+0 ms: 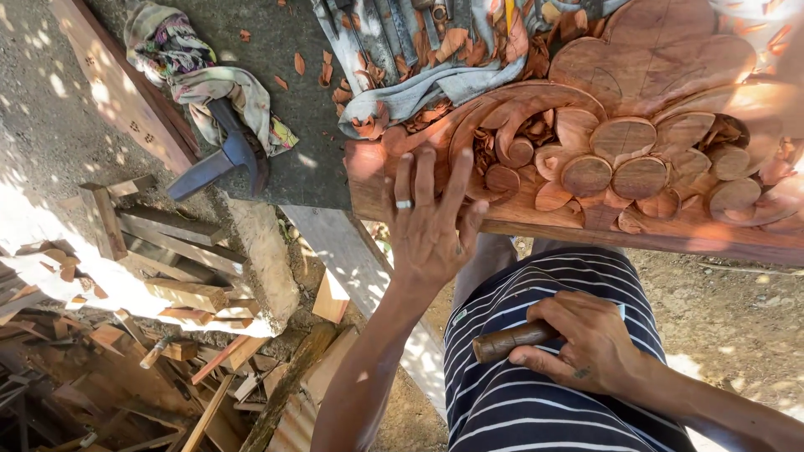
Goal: Carving intricate floral patterns into a piece of wood using a hammer and chisel.
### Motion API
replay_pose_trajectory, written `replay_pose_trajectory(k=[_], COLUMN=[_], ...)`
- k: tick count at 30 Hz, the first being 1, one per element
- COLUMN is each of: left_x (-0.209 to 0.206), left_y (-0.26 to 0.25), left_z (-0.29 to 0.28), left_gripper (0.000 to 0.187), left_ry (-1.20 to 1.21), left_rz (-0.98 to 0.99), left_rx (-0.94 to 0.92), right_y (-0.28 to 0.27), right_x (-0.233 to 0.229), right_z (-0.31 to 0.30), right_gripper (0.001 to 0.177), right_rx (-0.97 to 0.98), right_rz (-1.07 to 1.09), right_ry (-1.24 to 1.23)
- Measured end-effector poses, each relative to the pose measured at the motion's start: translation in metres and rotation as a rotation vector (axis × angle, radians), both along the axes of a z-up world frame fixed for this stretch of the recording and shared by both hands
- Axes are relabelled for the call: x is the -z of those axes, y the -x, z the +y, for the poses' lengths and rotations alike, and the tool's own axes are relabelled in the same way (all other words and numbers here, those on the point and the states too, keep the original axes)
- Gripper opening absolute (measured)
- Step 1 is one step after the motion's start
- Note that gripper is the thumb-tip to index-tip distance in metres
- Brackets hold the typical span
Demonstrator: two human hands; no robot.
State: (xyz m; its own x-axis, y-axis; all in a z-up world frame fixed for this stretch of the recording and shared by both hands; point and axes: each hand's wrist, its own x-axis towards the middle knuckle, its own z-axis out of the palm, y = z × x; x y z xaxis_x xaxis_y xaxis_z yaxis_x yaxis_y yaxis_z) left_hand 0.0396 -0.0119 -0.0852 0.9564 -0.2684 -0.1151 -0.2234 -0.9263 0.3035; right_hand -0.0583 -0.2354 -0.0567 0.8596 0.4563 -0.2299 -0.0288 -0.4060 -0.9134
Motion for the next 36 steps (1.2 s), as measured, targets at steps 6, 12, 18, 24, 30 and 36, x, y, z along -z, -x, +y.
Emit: replay_pose_trajectory(k=[6,12,18,24,30,36], left_x=[-0.012,-0.012,-0.018,-0.008,-0.012,-0.014], left_y=[0.002,0.003,0.005,0.015,0.002,0.015], left_z=[-0.008,-0.017,-0.016,-0.029,-0.032,-0.02], left_gripper=[0.057,0.062,0.073,0.08,0.079,0.077], left_ry=[-0.17,-0.11,-0.153,-0.173,-0.114,-0.093], left_rz=[0.071,0.03,-0.05,0.101,0.056,0.082], left_rx=[-0.021,-0.065,-0.112,-0.128,-0.115,-0.041], right_y=[-0.01,-0.017,-0.036,-0.073,-0.093,-0.075], right_x=[-0.002,-0.007,-0.006,-0.01,-0.012,-0.005], right_z=[-0.002,-0.009,-0.012,-0.022,-0.017,0.001], right_gripper=[0.054,0.05,0.048,0.055,0.053,0.054], right_rx=[-0.01,-0.006,-0.029,-0.157,-0.229,-0.137], right_rz=[-0.007,-0.034,-0.159,0.096,-0.116,-0.146], right_ry=[-0.029,0.007,-0.024,0.273,0.052,-0.009])
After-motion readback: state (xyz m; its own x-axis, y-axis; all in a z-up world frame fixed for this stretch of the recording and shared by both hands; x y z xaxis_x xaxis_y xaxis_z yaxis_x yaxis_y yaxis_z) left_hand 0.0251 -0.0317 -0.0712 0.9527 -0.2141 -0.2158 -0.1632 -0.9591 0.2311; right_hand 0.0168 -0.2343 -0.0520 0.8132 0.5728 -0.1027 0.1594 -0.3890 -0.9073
